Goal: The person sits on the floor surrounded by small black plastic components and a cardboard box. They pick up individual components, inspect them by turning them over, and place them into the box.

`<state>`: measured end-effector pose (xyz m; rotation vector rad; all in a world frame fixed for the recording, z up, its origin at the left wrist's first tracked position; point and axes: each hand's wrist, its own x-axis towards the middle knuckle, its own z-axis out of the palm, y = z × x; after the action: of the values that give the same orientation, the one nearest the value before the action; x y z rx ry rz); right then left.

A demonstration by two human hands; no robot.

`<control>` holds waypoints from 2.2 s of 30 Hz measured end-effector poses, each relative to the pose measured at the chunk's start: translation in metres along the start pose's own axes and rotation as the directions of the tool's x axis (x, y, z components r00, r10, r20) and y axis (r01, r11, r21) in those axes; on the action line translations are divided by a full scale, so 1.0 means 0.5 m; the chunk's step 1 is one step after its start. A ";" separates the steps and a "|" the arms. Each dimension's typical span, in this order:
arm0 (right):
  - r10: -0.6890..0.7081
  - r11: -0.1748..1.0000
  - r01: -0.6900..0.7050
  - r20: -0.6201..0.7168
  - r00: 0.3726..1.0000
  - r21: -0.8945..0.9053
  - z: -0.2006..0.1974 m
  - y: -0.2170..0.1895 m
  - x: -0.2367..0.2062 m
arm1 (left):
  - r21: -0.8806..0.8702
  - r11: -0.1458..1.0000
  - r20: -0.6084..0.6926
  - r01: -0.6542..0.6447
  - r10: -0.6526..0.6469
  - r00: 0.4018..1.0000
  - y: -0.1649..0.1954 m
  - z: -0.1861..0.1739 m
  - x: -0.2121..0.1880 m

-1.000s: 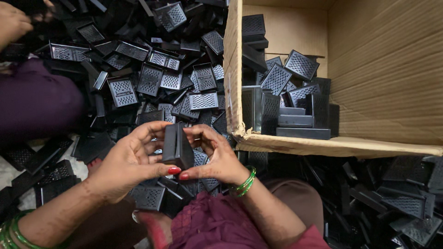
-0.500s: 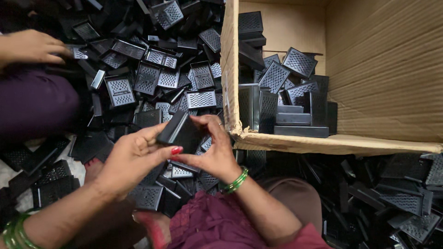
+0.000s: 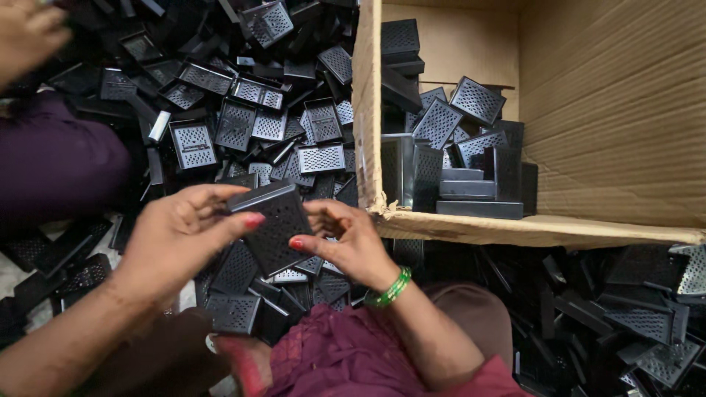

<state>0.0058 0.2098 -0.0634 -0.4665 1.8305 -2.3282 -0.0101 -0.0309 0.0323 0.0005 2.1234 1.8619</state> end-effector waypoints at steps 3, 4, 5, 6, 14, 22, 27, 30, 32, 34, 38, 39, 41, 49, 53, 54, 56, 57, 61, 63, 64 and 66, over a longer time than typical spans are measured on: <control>-0.126 0.991 0.118 -0.128 0.984 -0.065 0.016 -0.016 -0.025 | 0.086 0.996 0.205 -0.031 0.013 0.979 0.011 0.042 -0.025; -0.166 0.984 0.152 -0.169 0.972 -0.097 0.020 -0.023 -0.034 | 0.182 0.983 0.206 -0.034 -0.005 0.979 0.021 0.049 -0.030; -0.190 0.981 0.178 -0.193 0.963 -0.078 0.026 -0.027 -0.043 | 0.276 0.960 0.205 -0.036 -0.022 0.978 0.031 0.056 -0.034; -0.211 0.977 0.203 -0.219 0.953 -0.058 0.032 -0.032 -0.052 | 0.368 0.929 0.204 -0.038 -0.041 0.978 0.042 0.062 -0.038; -0.602 0.698 0.296 -0.311 0.735 -0.652 -0.017 -0.117 -0.126 | 0.383 0.885 0.345 -0.266 0.130 0.930 0.065 0.060 -0.053; -0.910 0.094 -0.067 -0.113 0.398 -0.993 -0.188 -0.257 -0.103 | 0.427 0.903 0.216 -0.054 -0.044 0.975 0.010 0.016 -0.037; -0.879 0.064 0.114 -0.002 0.476 -0.991 -0.033 -0.163 -0.091 | 0.196 0.980 0.006 -0.023 0.022 1.000 0.004 0.002 -0.019; -0.395 0.329 0.310 0.168 0.903 -0.892 0.072 -0.016 -0.035 | 0.083 0.993 -0.110 -0.079 0.088 0.990 -0.009 -0.009 -0.005; -0.204 0.259 0.329 0.281 0.938 -0.908 0.101 0.086 0.014 | 0.036 0.998 -0.120 -0.047 0.051 0.991 -0.023 -0.019 0.007; -0.089 0.243 0.286 0.272 0.958 -0.927 0.089 0.163 0.031 | 0.027 0.999 -0.141 -0.019 0.023 0.990 -0.041 -0.033 0.016; 0.126 0.301 0.133 0.178 0.976 -0.944 0.047 0.253 0.032 | 0.005 0.998 -0.210 0.058 -0.055 0.976 -0.080 -0.056 0.027; 0.127 0.297 0.133 0.178 0.976 -0.945 0.039 0.262 0.032 | -0.018 0.997 -0.229 0.081 -0.083 0.970 -0.088 -0.063 0.030; 0.087 0.333 0.153 0.192 0.977 -0.930 0.032 0.268 0.032 | -0.017 0.996 -0.245 0.083 -0.084 0.966 -0.101 -0.077 0.032; 0.092 0.695 0.086 0.208 0.974 -0.714 0.114 0.253 0.140 | -0.069 0.997 -0.344 0.038 -0.060 0.937 -0.123 -0.109 0.039; 0.161 0.719 0.044 0.228 0.960 -0.693 0.198 0.322 0.245 | -0.082 0.996 -0.381 -0.021 -0.011 0.925 -0.135 -0.117 0.043; 0.100 0.709 0.117 0.264 0.959 -0.695 0.216 0.348 0.270 | -0.104 0.995 -0.388 -0.011 -0.030 0.921 -0.138 -0.120 0.044; 0.090 0.930 0.054 0.366 0.926 -0.364 0.249 0.405 0.316 | -0.090 0.995 -0.383 -0.041 0.004 0.924 -0.146 -0.125 0.046; 0.066 0.984 0.008 0.413 0.908 -0.176 0.260 0.431 0.336 | -0.082 0.995 -0.380 -0.058 0.023 0.925 -0.150 -0.127 0.047; 0.045 0.969 0.087 0.514 0.857 -0.229 0.285 0.480 0.382 | -0.162 0.984 -0.369 -0.073 0.008 0.929 -0.161 -0.131 0.051; 0.129 0.961 -0.017 0.392 0.911 -0.276 0.291 0.487 0.377 | -0.138 0.988 -0.377 -0.068 0.011 0.926 -0.162 -0.133 0.050; 0.115 0.980 -0.038 0.397 0.910 -0.197 0.289 0.486 0.369 | -0.142 0.987 -0.381 -0.081 0.021 0.924 -0.161 -0.134 0.048; 0.089 0.996 -0.082 0.408 0.909 -0.036 0.289 0.455 0.348 | -0.151 0.983 -0.390 -0.105 0.038 0.920 -0.155 -0.138 0.043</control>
<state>-0.1284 -0.0318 -0.2259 -0.7910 1.6330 -1.9689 -0.0309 -0.1049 -0.0404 -0.3623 2.2228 2.2345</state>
